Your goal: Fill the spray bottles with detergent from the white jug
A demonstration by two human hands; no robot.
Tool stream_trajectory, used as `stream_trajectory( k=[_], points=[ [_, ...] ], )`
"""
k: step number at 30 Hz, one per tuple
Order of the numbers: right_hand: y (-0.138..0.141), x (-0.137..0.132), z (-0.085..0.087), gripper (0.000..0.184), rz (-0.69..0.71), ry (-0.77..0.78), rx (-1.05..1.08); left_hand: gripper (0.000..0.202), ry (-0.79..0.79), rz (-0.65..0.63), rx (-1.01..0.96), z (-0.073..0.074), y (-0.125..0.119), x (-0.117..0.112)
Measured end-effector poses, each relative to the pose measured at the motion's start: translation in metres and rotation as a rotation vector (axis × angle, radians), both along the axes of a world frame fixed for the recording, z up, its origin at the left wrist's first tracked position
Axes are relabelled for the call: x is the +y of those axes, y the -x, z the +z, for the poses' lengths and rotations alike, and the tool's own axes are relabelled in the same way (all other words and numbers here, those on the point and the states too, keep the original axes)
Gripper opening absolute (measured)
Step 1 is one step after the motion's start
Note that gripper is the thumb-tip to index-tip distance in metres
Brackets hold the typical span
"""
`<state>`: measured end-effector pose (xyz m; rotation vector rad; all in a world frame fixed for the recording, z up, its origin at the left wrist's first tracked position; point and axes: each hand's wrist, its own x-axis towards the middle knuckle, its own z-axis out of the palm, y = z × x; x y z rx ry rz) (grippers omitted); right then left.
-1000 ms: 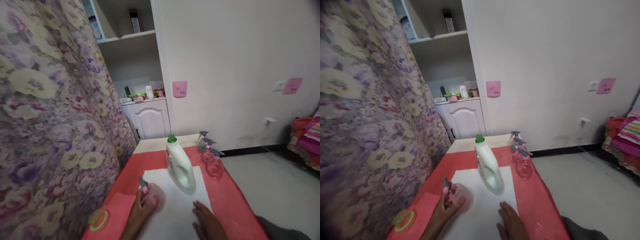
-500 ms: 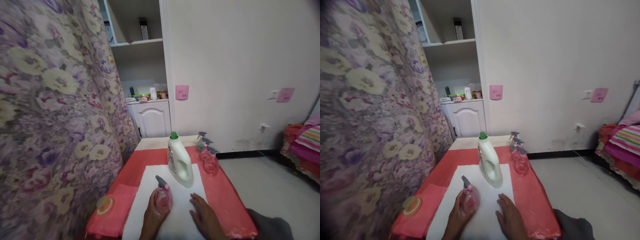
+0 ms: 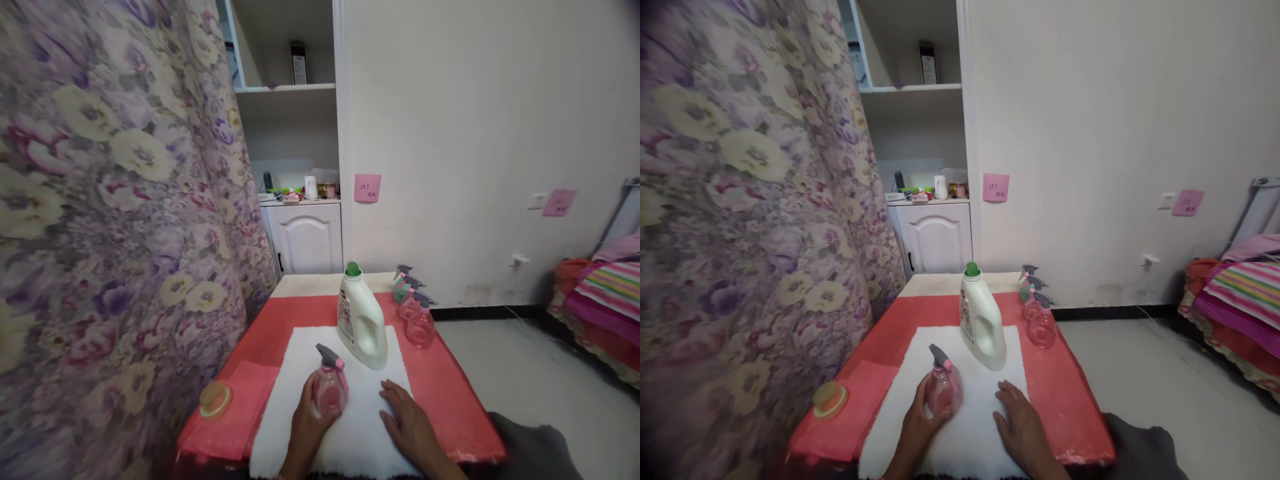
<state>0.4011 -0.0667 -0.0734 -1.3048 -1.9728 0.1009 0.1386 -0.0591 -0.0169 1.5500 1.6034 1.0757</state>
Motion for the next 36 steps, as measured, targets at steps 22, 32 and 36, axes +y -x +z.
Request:
stream_trajectory(
  k=[22, 32, 36],
  points=[
    [0.0, 0.003, -0.006, 0.03, 0.014, 0.011, 0.026, 0.074, -0.097, -0.015, -0.085, -0.018, 0.01, 0.007],
    [0.001, 0.004, -0.009, 0.032, 0.006, -0.018, 0.053, 0.075, -0.094, -0.031, -0.054, -0.027, 0.015, 0.012],
    [0.002, 0.008, -0.015, 0.031, 0.006, -0.028, 0.036, 0.076, -0.081, -0.017, -0.046, -0.029, 0.017, 0.014]
  ],
)
